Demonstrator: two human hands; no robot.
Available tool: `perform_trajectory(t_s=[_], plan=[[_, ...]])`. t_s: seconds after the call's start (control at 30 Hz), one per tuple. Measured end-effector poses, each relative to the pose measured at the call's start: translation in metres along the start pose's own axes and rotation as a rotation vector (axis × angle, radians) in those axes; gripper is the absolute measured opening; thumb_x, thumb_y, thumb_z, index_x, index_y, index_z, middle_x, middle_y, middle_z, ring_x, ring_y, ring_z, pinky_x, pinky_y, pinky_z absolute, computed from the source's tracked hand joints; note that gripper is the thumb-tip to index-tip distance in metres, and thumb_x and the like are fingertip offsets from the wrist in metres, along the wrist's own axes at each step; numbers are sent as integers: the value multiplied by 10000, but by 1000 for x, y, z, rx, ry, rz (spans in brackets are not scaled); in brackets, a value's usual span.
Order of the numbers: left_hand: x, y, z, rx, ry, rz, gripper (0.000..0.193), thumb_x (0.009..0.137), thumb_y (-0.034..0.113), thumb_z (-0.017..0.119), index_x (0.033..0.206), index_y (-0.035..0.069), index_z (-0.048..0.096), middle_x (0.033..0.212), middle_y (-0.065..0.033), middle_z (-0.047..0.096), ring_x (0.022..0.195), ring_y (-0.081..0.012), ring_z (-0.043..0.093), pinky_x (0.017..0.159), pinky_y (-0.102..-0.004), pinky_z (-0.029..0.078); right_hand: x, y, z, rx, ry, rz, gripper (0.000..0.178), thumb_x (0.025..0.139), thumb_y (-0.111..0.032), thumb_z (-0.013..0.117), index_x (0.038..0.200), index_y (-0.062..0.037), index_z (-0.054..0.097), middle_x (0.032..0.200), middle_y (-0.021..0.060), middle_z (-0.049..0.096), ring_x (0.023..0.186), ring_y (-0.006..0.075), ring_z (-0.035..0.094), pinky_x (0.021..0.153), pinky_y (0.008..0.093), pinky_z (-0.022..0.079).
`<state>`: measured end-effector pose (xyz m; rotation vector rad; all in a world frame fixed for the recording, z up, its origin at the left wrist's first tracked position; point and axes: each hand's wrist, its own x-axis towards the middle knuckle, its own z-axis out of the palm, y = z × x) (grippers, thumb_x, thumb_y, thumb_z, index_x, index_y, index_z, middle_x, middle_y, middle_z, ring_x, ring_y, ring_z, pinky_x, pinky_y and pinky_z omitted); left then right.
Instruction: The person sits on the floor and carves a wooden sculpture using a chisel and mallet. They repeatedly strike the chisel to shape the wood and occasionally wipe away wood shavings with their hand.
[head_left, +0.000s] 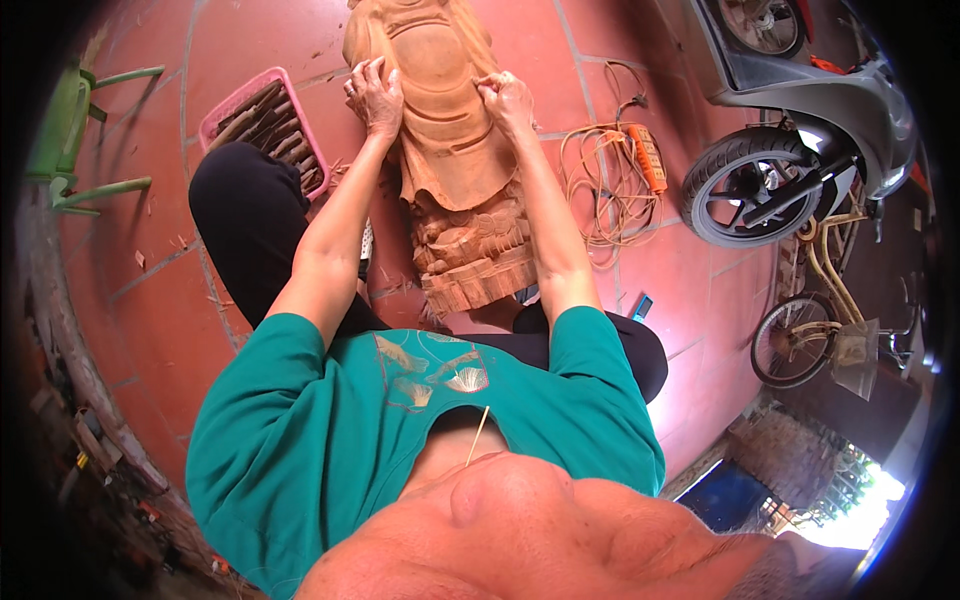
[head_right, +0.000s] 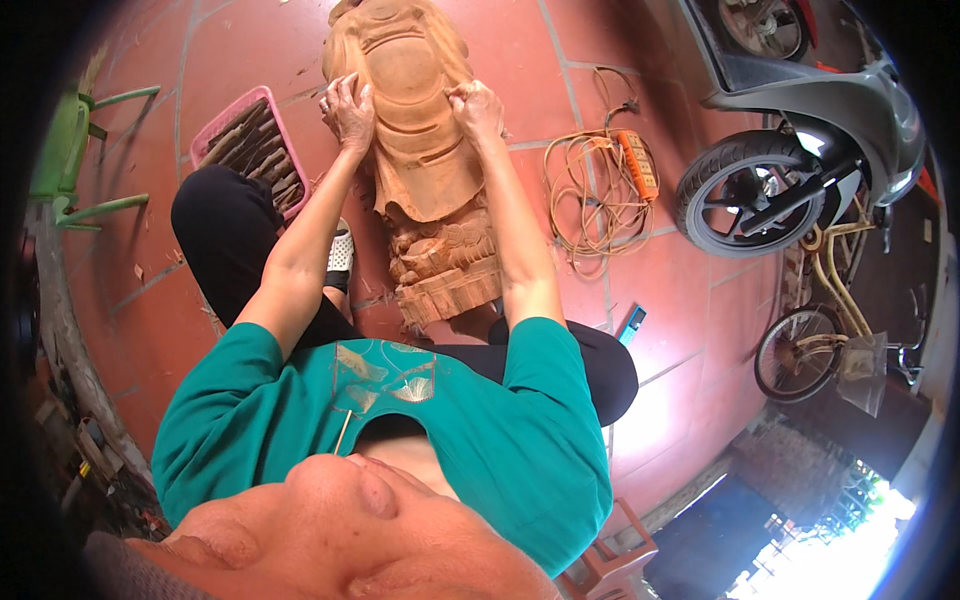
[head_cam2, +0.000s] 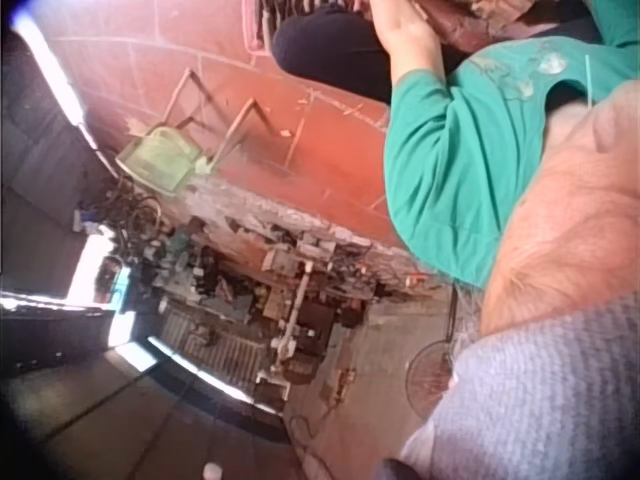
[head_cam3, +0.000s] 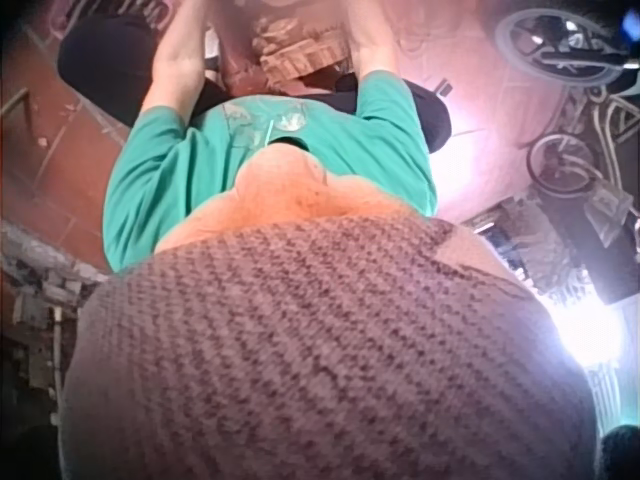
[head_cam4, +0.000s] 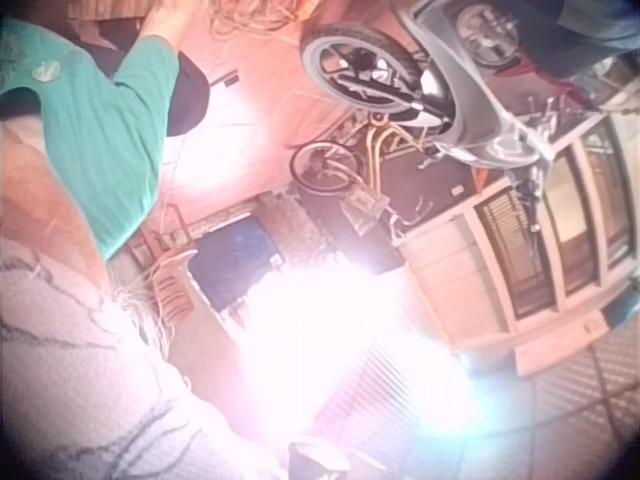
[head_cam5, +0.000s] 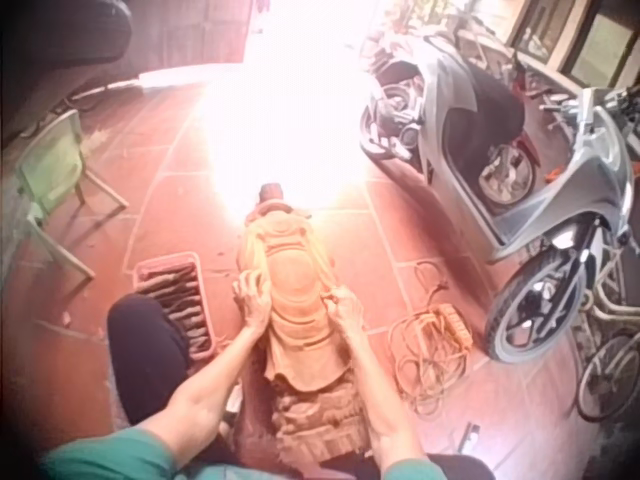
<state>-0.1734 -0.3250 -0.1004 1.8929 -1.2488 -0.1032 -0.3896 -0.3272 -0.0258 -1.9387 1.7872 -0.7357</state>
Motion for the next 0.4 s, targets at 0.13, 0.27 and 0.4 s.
perform_trajectory(t_s=[0.13, 0.27, 0.4], plan=[[0, 4, -2, -13, 3, -10, 382, 852, 301, 688, 1216, 207, 621, 1292, -77, 535, 1183, -344, 483, 958, -517, 418, -9, -5, -17, -1, -123, -103, 136, 809, -227, 736, 912, -148, 778, 825, 93, 645, 787, 299, 656, 703, 421, 507], [-2, 5, 1, -12, 11, 14, 383, 852, 299, 687, 1218, 207, 619, 1294, -75, 534, 1183, -343, 483, 953, -519, 422, -12, -6, -6, -83, 41, -133, 123, 836, -223, 699, 915, -155, 765, 863, 94, 641, 796, 306, 652, 697, 419, 507], [0, 2, 1, -9, 8, 13, 395, 847, 304, 692, 1222, 205, 617, 1301, -78, 533, 1183, -343, 483, 948, -528, 422, 8, -12, 3, -207, 102, -33, 117, 857, -211, 674, 920, -166, 760, 907, 113, 641, 859, 333, 661, 739, 426, 525]])
